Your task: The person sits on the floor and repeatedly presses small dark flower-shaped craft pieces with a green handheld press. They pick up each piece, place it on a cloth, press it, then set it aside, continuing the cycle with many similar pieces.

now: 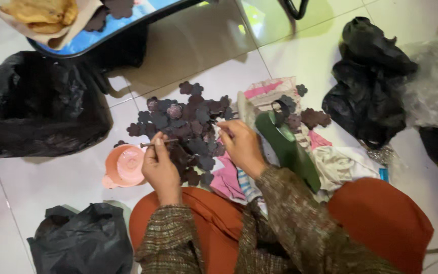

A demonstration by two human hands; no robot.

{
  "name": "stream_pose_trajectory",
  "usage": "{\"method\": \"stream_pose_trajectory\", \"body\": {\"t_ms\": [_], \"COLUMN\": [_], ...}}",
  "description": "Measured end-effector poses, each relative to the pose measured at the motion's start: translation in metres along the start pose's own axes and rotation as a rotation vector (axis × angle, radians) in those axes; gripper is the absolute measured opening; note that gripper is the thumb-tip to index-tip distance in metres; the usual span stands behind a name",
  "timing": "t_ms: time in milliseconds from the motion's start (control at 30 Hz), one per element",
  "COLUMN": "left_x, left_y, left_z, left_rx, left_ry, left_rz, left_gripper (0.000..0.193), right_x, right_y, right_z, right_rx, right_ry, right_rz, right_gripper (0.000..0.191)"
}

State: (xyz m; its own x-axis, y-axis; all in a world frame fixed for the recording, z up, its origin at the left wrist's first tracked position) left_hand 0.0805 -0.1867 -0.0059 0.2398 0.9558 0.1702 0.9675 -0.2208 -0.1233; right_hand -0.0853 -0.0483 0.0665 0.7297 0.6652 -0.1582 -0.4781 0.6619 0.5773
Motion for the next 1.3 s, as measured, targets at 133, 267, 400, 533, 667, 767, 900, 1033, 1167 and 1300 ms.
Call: {"method": "stream_pose_trajectory", "body": {"t_ms": [133, 267, 400, 533, 667, 767, 900, 1033, 1167, 1300], "left_x": [-0.004, -0.005, -0.004, -0.004, -0.001, 0.007, 0.026, 0.073, 0.118, 0.128], "left_y": [-0.004, -0.009, -0.009, -0.005, -0.007, -0.018, -0.043, -0.074, -0.104, -0.111], "left_z": [-0.001, 0.000, 0.004, 0.008, 0.008, 0.003, -0.008, 0.005, 0.029, 0.050], "left_rx": [-0.006, -0.055, -0.075, -0.092, -0.109, -0.217, -0.275, -0.274, -0.126, -0.109], "left_ry": [0.037, 0.047, 0.060, 0.033, 0.031, 0.027, -0.037, 0.164, 0.166, 0.149], "left_rz": [0.024, 0.038, 0.040, 0.056, 0.166, 0.238, 0.307, 0.368, 0.363, 0.435], "left_gripper": [0.029, 0.027, 0.026, 0.026, 0.025, 0.025, 0.022, 0.023, 0.022, 0.022], "right_x": [-0.032, -0.042, -0.040, -0.012, 0.046, 0.083, 0.106, 0.105, 0.112, 0.124], "right_y": [-0.038, -0.055, -0.052, -0.016, 0.051, 0.094, 0.113, 0.099, 0.085, 0.096], "right_z": [-0.007, -0.007, -0.002, 0.000, -0.007, -0.020, -0.035, -0.036, -0.040, -0.036], "right_rx": [0.154, 0.296, 0.245, 0.059, 0.074, 0.155, 0.261, 0.448, 0.560, 0.427], "right_ry": [0.070, 0.168, 0.147, 0.037, -0.027, -0.093, -0.094, 0.219, 0.256, 0.190], "right_rz": [-0.039, -0.061, -0.114, -0.038, 0.013, -0.079, -0.129, -0.115, 0.039, 0.042], "right_gripper": [0.024, 0.036, 0.023, 0.015, 0.015, 0.014, 0.015, 0.012, 0.017, 0.028]}}
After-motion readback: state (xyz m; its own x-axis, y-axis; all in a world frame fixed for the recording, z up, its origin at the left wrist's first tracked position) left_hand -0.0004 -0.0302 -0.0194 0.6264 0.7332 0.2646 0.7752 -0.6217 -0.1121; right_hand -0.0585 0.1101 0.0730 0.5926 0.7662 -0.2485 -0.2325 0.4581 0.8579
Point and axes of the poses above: each hand's wrist, its own x-axis away from the middle knuckle, its own y-axis out of the back of the hand, z = x × y, the point moved 4 cm from there along -x, towards the middle knuckle, and after that the axes turned 1 degree about -z, right-handed, at the moved point
